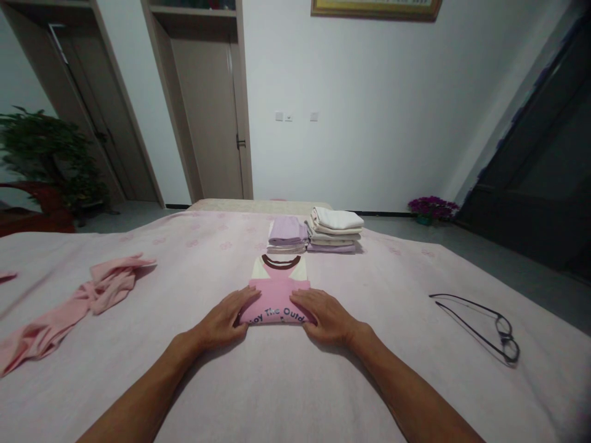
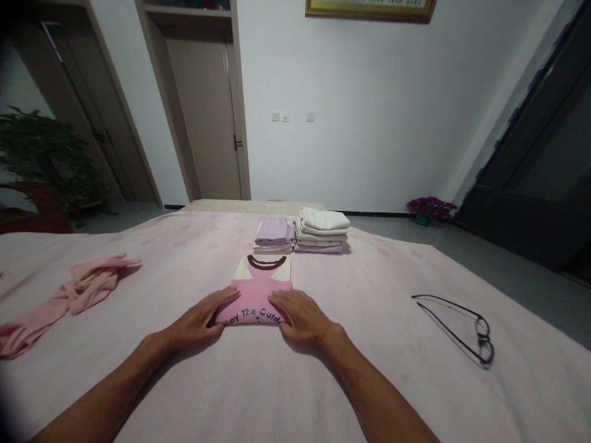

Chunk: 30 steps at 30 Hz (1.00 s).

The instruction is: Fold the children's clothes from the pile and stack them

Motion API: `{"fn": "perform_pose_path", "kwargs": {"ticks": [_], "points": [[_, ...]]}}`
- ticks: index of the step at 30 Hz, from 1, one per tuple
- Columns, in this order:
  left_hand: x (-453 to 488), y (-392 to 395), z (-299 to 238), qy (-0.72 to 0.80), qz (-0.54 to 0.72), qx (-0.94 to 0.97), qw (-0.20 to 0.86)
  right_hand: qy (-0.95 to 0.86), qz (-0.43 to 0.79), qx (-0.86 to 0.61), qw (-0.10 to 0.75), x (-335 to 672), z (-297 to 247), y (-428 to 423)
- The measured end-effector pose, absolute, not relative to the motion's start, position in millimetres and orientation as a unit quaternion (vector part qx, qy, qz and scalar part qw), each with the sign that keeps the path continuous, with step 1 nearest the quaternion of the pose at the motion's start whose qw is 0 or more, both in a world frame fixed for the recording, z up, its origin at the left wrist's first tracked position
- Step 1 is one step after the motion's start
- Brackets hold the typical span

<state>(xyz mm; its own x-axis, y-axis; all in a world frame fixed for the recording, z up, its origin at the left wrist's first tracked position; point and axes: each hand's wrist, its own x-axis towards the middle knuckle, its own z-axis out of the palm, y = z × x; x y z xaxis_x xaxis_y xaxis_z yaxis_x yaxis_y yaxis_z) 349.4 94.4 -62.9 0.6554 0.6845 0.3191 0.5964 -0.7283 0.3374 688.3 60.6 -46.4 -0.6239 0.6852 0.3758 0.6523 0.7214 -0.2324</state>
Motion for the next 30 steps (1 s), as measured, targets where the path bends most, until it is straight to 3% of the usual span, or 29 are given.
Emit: {"fn": "perform_pose_path", "kwargs": {"ticks": [10, 21, 26, 30], "points": [[349, 95, -65, 0.367, 0.231, 0.896, 0.094, -0.865, 0.014, -0.388, 0.318, 699, -70, 76], [353, 95, -53, 0.343, 0.274, 0.896, 0.069, -0.861, 0.092, -0.367, 0.341, 702, -53, 77], [359, 82, -45, 0.374, 0.303, 0.864, 0.15, -0.846, 0.173, -0.368, 0.346, 697, -42, 66], [358, 85, -48, 0.383, 0.295, 0.853, 0.196, -0.868, 0.154, -0.332, 0.334, 701, -54, 74]]}}
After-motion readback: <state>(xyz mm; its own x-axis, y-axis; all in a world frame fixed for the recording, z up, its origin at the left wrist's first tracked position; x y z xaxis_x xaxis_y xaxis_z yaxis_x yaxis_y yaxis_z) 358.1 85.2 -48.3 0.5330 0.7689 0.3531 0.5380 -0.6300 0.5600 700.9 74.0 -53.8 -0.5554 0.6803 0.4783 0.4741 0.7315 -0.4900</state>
